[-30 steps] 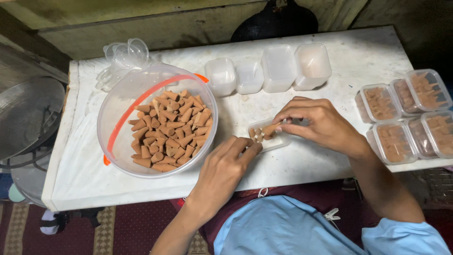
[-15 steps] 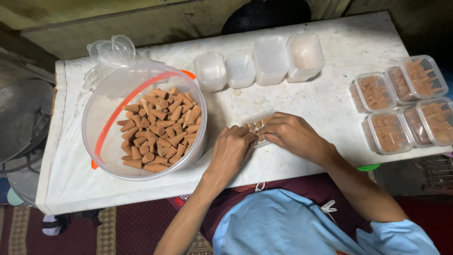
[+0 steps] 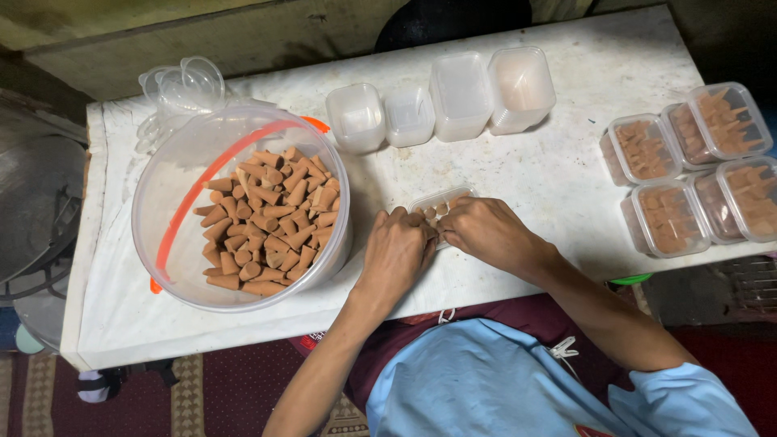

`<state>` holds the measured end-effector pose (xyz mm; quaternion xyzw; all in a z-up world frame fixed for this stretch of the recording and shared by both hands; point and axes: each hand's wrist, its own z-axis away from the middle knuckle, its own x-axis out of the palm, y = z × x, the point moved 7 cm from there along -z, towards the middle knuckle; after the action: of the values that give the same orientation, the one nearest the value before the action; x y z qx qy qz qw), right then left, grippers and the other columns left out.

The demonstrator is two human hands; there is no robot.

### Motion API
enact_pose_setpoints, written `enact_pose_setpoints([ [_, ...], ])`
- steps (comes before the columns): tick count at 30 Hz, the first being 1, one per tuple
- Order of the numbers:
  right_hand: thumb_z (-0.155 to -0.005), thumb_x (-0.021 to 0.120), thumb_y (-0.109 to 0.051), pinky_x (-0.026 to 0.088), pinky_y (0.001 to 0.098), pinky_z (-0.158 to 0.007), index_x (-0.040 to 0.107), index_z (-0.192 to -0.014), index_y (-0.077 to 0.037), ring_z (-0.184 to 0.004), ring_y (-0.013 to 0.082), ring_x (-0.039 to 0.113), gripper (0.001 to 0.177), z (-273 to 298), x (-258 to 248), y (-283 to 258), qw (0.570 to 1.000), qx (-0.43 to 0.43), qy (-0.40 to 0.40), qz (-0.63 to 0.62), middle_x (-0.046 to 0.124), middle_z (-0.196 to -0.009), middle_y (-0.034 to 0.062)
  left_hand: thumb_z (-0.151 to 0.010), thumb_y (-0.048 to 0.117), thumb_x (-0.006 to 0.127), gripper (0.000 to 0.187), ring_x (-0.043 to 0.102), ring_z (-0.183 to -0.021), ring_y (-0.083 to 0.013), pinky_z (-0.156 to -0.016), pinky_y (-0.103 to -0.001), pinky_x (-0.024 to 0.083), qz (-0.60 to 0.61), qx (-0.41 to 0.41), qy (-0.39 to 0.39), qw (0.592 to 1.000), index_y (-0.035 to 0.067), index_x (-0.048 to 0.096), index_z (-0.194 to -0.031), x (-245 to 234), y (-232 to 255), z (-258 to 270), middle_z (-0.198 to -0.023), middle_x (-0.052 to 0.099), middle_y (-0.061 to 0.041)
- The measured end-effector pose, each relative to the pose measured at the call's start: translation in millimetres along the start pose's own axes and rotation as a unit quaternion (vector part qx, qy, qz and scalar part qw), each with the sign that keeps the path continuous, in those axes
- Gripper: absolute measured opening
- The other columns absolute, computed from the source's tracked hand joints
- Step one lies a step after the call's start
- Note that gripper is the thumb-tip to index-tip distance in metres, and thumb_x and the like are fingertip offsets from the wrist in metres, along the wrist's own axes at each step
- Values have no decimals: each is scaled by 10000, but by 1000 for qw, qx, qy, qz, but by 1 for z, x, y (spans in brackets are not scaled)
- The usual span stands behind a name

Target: The person picks up incense cones from a large bucket and places them into smaller plastic containers on a table.

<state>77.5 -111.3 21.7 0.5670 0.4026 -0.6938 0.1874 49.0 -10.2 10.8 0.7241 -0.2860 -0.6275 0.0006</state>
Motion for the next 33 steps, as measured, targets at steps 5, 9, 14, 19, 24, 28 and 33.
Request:
enact_pose_setpoints([
  [5, -860, 695, -49, 459, 249, -473, 711, -694, -18, -550, 161, 585, 170, -2, -3, -1, 1000, 18, -4, -23, 614, -518, 75, -787, 200, 731, 88, 601, -752, -275, -723, -399, 419, 6, -2, -12, 1000, 128, 782, -791, -2, 0, -1, -709, 677, -94],
  [9, -850, 701, -67, 449, 237, -473, 677, -648, -21, -539, 151, 564, 209, -2, -2, 0, 999, 22, -17, -21, 577, -488, 52, -800, 197, 728, 104, 614, -769, -277, -730, -403, 419, 5, -4, -19, 1000, 123, 788, -840, -13, 5, -1, -745, 700, -96],
  [14, -854, 685, -63, 452, 258, -475, 659, -639, -24, -540, 164, 560, 219, -4, -5, -2, 999, 19, -23, -23, 571, -496, 58, -861, 180, 690, 147, 627, -810, -265, -764, -394, 458, 21, -38, -8, 999, 105, 783, -946, -30, 5, 3, -817, 708, -99],
  [19, -865, 662, -47, 465, 258, -488, 674, -671, -17, -553, 168, 569, 198, -3, -16, -9, 999, 28, -32, -32, 586, -516, 72, -899, 214, 672, 154, 633, -841, -251, -786, -398, 493, 14, -54, 6, 998, 123, 758, -989, -46, 2, 7, -829, 678, -72],
  [24, -887, 685, -71, 532, 285, -568, 757, -851, -4, -673, 223, 683, 104, 1, -42, -10, 996, 21, 12, -85, 724, -690, 148, -923, 260, 647, 167, 641, -858, -236, -806, -391, 498, 11, -54, 12, 998, 155, 736, -1018, -53, 6, 13, -841, 662, -53],
  [28, -899, 686, -73, 557, 300, -603, 761, -901, 7, -695, 253, 697, 109, 8, -79, -7, 993, 14, 73, -91, 741, -745, 172, -933, 221, 633, 141, 645, -836, -246, -740, -372, 509, 0, -51, 15, 999, 135, 729, -991, -57, 14, 19, -821, 658, -66],
  [33, -904, 699, -52, 550, 366, -594, 737, -943, -4, -678, 275, 653, 73, 11, -124, -15, 979, -42, 181, -89, 741, -804, 144, -925, 197, 635, 124, 652, -802, -249, -713, -361, 490, 3, -3, 19, 1000, 119, 719, -971, -79, 32, 21, -818, 661, -72],
])
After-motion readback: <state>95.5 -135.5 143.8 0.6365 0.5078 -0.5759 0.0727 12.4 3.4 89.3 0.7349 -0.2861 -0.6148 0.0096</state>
